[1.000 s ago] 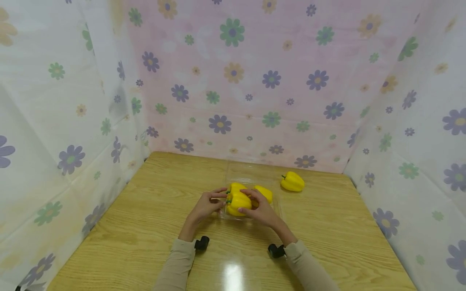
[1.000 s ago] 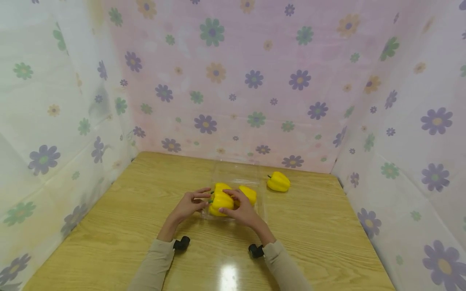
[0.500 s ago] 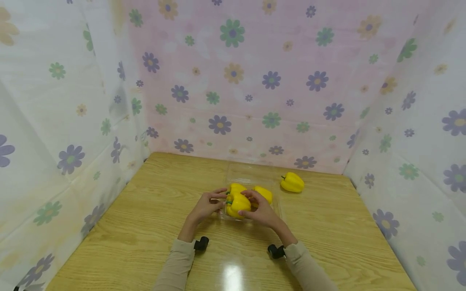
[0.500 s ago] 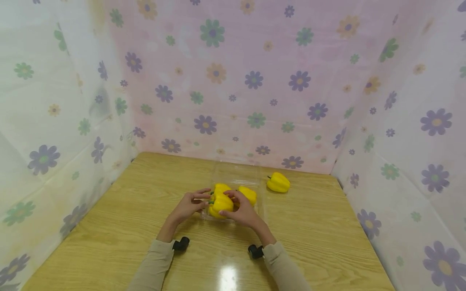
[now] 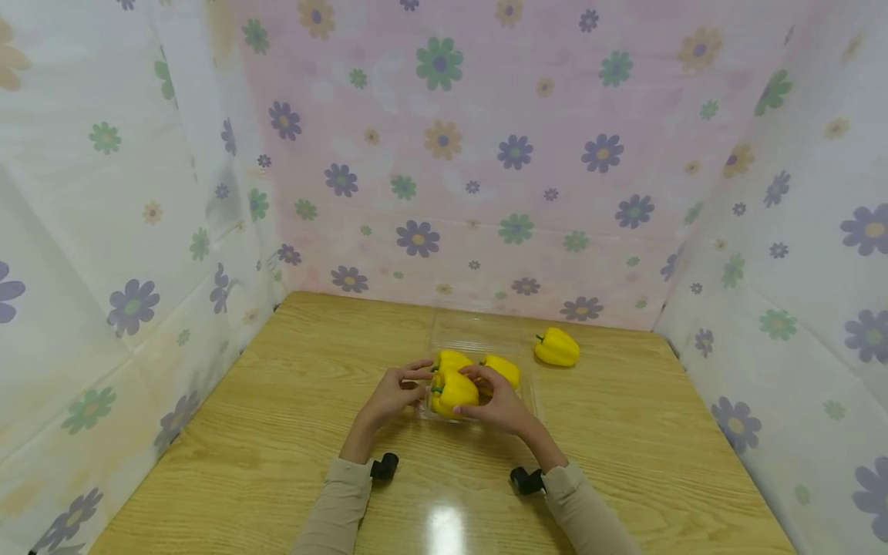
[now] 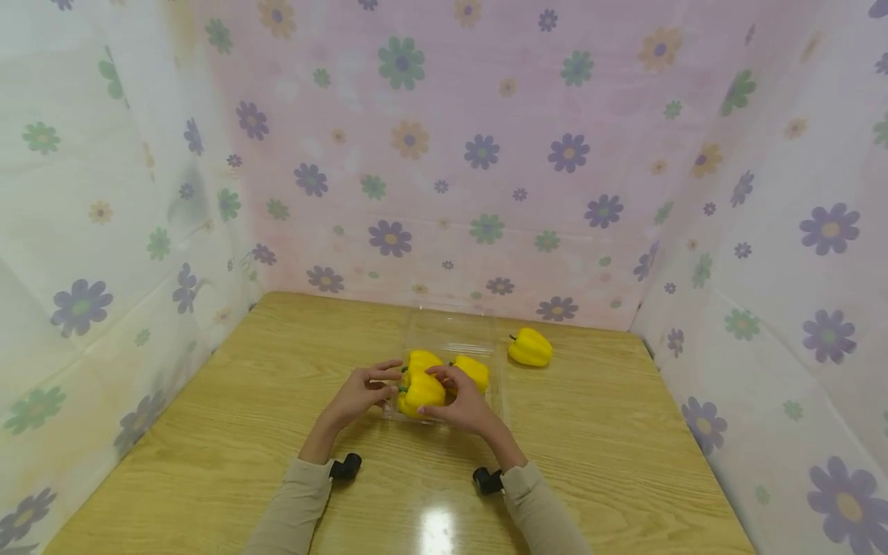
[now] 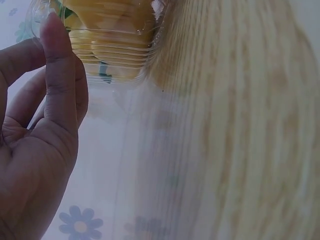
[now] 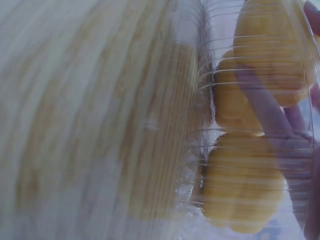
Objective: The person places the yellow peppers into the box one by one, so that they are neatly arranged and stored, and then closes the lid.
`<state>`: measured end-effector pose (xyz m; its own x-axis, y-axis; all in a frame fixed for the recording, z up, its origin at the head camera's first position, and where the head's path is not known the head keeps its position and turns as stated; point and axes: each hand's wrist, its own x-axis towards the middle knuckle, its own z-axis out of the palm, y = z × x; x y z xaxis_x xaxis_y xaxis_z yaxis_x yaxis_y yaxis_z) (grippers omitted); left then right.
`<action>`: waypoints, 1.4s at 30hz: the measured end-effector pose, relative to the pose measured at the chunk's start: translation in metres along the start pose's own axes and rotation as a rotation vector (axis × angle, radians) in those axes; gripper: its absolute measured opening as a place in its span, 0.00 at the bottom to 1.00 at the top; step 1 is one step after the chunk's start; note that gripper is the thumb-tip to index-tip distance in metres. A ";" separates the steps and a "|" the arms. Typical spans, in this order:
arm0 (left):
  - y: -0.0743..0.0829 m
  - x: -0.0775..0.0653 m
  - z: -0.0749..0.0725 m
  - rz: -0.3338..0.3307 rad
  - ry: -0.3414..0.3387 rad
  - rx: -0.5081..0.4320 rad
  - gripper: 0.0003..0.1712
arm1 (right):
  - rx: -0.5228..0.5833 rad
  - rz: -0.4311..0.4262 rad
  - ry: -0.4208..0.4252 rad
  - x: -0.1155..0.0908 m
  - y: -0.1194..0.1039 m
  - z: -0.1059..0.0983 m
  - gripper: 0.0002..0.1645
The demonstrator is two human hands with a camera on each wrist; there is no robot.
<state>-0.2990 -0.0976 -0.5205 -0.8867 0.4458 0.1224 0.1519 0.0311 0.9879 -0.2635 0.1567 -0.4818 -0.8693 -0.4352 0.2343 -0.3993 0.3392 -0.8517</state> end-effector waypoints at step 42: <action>-0.003 -0.001 -0.001 0.016 -0.033 -0.051 0.23 | -0.034 0.047 -0.091 0.010 0.032 0.000 0.38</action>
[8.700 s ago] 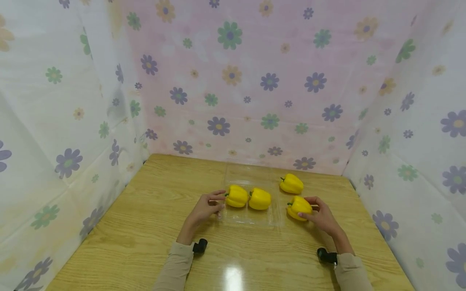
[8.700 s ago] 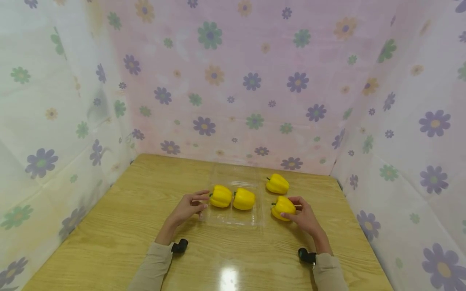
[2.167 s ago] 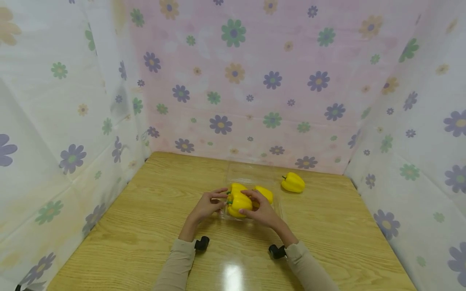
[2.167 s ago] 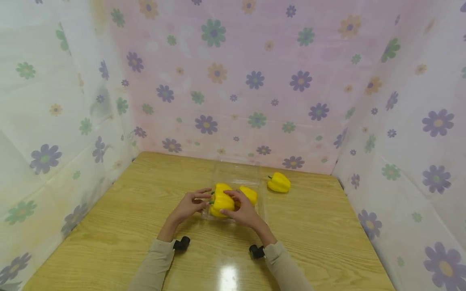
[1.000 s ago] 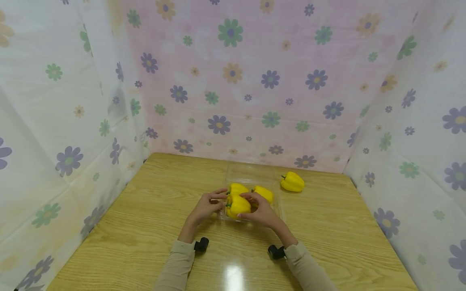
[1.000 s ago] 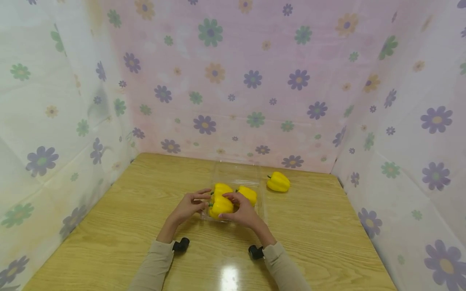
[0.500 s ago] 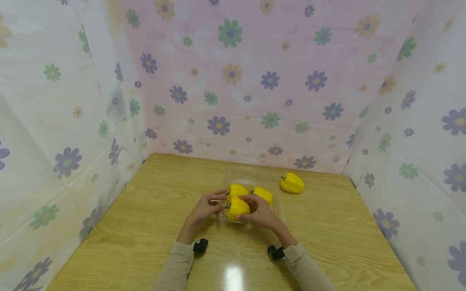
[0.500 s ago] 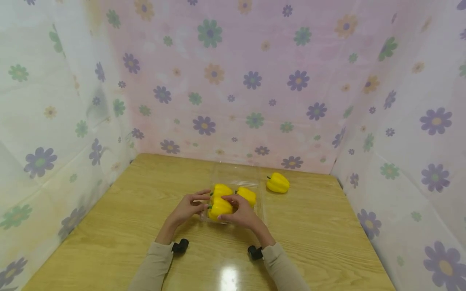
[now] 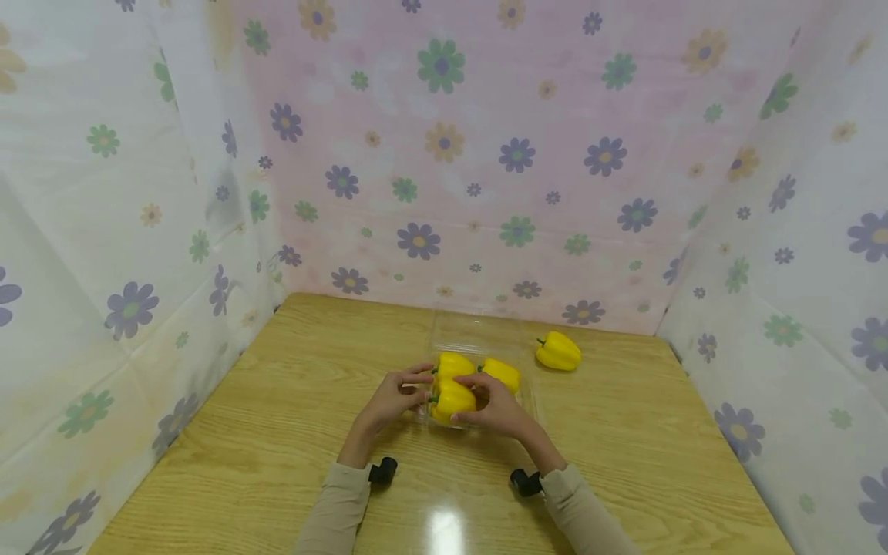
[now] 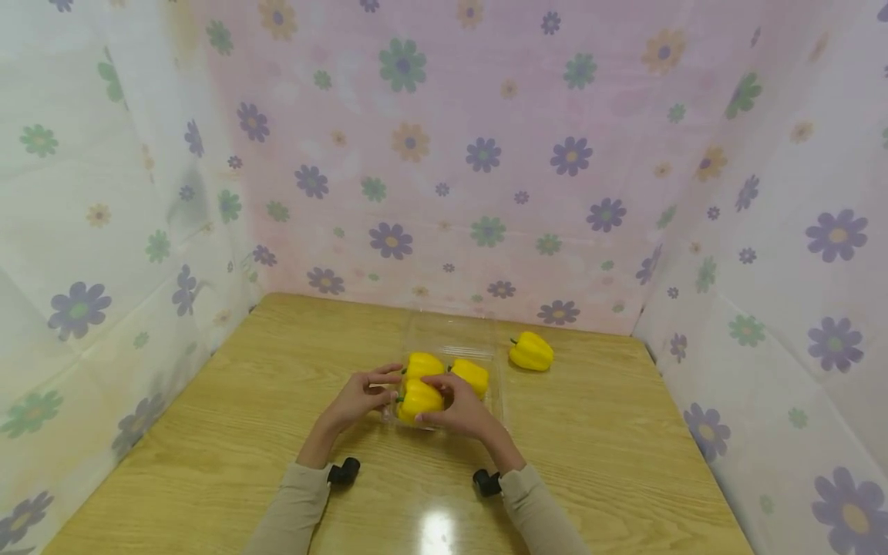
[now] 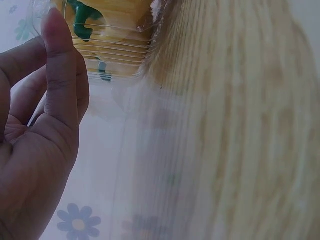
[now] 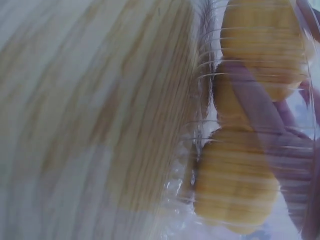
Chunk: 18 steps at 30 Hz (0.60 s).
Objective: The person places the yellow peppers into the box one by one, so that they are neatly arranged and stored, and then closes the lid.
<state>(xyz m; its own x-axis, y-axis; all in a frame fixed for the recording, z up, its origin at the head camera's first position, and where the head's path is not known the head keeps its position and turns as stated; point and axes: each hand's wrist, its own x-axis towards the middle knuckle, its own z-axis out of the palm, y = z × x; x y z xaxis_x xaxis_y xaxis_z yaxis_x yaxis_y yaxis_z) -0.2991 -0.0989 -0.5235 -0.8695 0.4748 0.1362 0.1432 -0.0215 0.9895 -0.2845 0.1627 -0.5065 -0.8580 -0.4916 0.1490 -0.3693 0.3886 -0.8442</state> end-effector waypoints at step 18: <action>0.000 0.000 0.001 -0.015 0.016 0.016 0.23 | -0.049 -0.002 0.044 0.000 0.005 0.000 0.34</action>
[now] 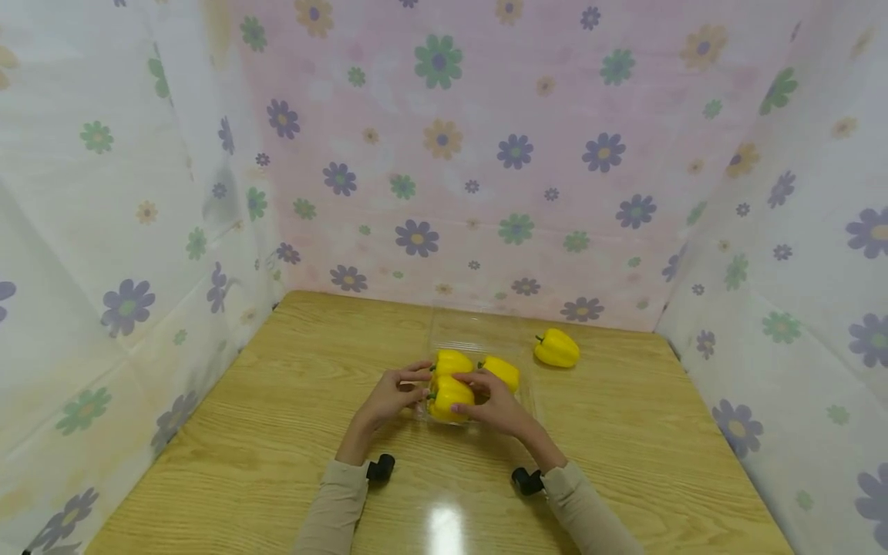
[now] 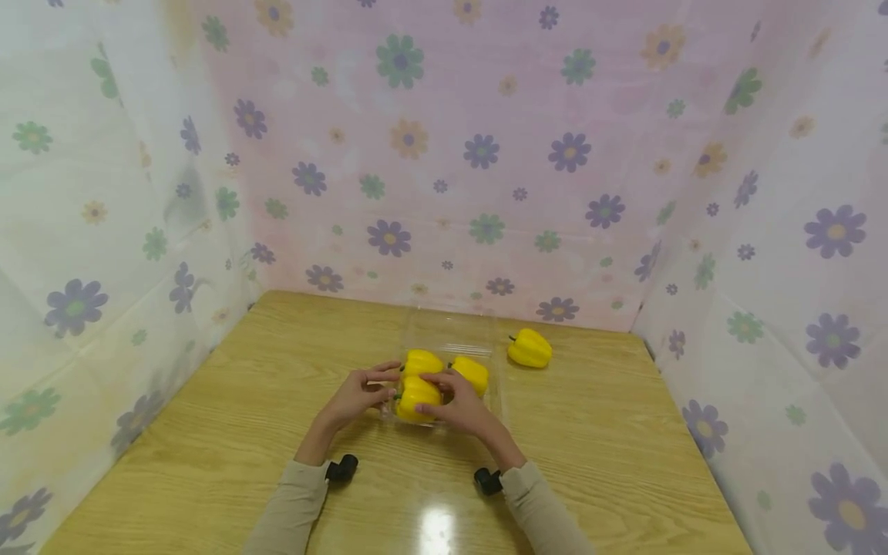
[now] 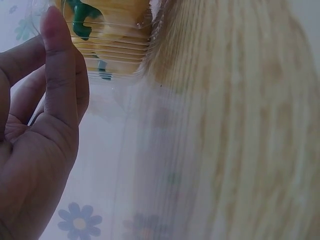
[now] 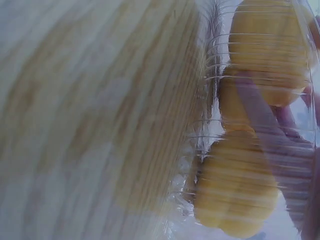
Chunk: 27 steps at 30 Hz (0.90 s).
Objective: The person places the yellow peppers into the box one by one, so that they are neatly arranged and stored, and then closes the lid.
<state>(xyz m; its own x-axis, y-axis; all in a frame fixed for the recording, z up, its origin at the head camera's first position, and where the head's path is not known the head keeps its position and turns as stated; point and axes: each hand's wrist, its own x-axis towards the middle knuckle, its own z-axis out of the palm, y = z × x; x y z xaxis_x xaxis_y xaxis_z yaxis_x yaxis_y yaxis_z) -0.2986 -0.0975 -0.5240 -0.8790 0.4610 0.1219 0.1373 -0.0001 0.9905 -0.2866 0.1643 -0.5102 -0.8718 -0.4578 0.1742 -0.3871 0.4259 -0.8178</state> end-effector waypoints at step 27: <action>0.000 0.001 -0.002 -0.001 0.009 -0.005 0.24 | 0.080 -0.138 0.315 -0.006 -0.038 0.002 0.19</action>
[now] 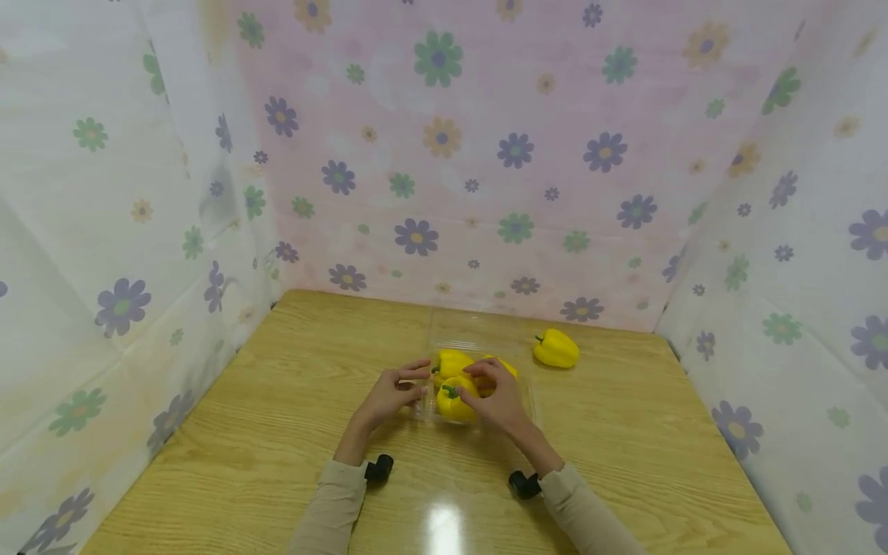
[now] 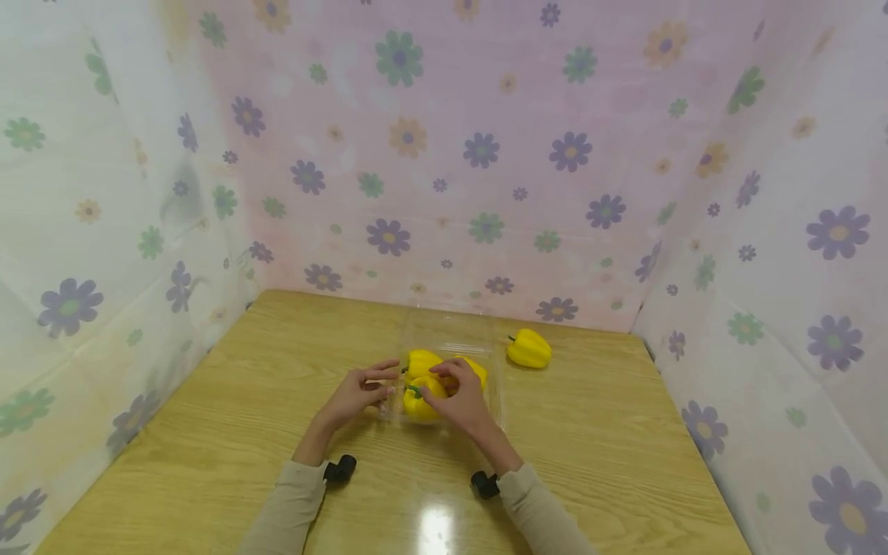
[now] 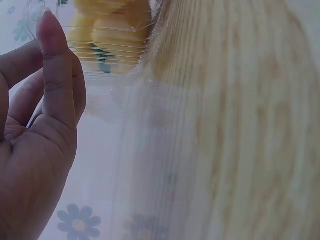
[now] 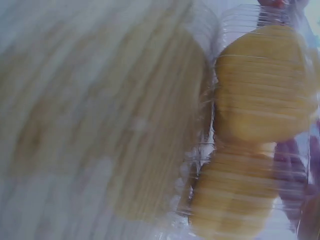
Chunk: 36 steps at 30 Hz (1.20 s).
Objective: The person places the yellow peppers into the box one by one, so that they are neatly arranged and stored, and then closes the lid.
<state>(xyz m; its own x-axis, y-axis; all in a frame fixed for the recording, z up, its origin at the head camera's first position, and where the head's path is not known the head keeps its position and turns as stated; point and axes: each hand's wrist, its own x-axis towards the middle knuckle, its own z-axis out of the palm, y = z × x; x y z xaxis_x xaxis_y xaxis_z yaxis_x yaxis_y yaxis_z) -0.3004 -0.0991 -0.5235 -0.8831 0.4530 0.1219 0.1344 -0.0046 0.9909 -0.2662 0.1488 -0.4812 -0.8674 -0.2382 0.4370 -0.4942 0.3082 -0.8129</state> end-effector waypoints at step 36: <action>0.000 0.000 0.002 -0.010 0.002 -0.048 0.25 | -0.025 0.147 0.389 0.018 0.085 -0.129 0.20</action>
<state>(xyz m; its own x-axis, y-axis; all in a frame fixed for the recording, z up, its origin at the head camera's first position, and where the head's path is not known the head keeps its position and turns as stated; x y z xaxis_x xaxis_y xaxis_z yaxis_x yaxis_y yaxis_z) -0.2997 -0.0975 -0.5231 -0.8852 0.4514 0.1122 0.1042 -0.0427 0.9936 -0.3312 0.2898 -0.4925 -0.8839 0.1747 0.4338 -0.3604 0.3366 -0.8700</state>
